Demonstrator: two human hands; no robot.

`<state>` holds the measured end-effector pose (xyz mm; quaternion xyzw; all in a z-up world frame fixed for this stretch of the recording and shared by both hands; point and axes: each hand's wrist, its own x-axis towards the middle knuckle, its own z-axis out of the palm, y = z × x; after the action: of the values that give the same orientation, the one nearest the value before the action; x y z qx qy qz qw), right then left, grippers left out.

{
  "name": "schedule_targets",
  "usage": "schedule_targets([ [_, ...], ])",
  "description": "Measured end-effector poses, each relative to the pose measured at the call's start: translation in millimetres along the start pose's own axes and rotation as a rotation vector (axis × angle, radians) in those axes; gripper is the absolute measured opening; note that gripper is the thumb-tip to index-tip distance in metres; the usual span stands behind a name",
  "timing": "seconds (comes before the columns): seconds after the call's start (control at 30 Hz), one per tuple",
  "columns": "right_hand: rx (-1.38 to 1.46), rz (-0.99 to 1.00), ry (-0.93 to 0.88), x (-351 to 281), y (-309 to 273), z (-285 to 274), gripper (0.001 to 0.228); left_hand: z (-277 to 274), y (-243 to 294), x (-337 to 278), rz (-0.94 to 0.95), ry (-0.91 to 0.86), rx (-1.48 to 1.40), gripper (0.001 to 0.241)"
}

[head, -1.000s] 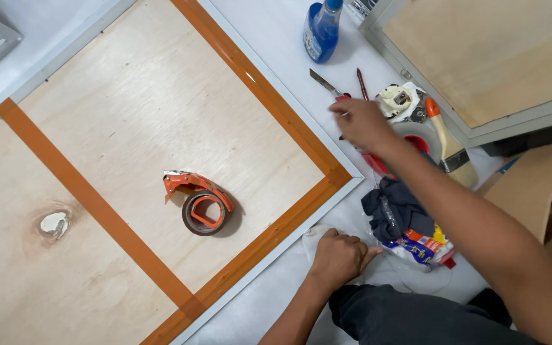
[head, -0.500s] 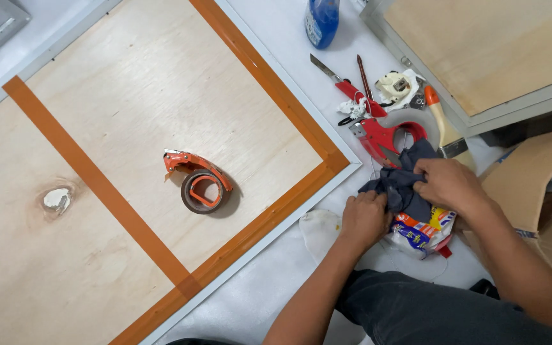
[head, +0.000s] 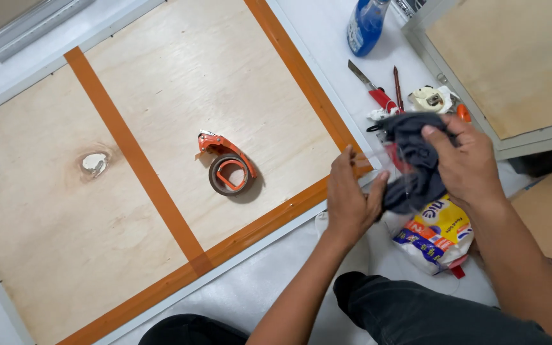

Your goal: Wiping a wooden backing board and applying tape using a dispenser.

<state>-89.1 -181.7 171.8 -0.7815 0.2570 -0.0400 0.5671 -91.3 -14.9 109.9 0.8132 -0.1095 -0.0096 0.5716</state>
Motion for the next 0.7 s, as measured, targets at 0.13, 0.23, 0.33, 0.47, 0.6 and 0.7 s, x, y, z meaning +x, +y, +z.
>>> schedule_targets([
  [0.13,-0.457,-0.66,0.052,20,60,36,0.015,-7,-72,-35,0.115,-0.192,0.436,0.08],
  [0.23,-0.769,-0.784,-0.263,25,132,76,0.031,-10,-101,-50,0.119,-0.351,0.624,0.097],
  [0.33,-1.05,-0.841,-0.227,27,175,92,0.039,-14,-103,-51,0.157,-0.383,0.645,0.093],
  [0.47,-1.002,-0.829,-0.222,60,170,113,0.036,-5,-113,-43,0.191,-0.274,0.613,0.083],
  [0.6,-1.012,-0.959,-0.185,103,153,143,0.031,-9,-127,-14,0.258,-0.052,0.52,0.076],
  [0.7,-1.027,-0.926,-0.202,142,149,170,0.034,-16,-128,1,0.27,-0.067,0.48,0.081],
])
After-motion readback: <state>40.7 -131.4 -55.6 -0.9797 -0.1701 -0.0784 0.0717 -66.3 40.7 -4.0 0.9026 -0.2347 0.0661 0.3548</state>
